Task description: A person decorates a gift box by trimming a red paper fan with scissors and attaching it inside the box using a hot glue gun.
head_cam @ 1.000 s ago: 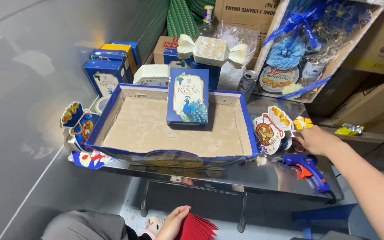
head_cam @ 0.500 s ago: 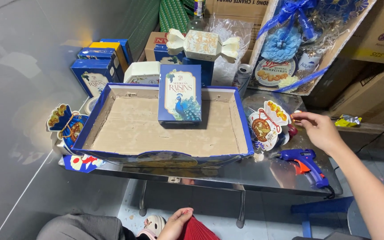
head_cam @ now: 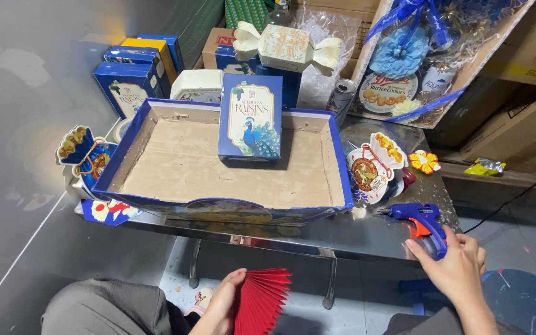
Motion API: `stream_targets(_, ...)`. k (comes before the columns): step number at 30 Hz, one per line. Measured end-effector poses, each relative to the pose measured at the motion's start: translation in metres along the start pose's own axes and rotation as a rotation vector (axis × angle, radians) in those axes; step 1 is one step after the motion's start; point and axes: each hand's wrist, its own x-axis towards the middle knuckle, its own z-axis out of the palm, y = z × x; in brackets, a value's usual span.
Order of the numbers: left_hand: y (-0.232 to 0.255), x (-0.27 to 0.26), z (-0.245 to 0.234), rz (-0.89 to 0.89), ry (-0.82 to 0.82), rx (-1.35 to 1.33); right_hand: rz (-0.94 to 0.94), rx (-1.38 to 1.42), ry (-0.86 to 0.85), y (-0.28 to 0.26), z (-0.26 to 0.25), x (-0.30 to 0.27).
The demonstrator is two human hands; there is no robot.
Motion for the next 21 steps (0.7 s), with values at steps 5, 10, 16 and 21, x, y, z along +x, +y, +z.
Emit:
stream_targets(5,0.023,-0.031,0.014,0.205,-0.083,0.136,0.008,-0.026,0.037,0.005,0.004,0.01)
stream_targets(10,0.015,-0.024,0.011,0.631,-0.192,0.404,0.007,-0.002,0.062,0.004,0.008,0.008)
stream_targets(16,0.026,-0.072,0.034,0.644,-0.359,0.849,-0.012,-0.019,0.194,0.012,0.026,0.009)
stream_targets(21,0.018,-0.069,0.032,0.696,-0.45,1.111,-0.13,0.194,0.472,0.028,0.039,0.0)
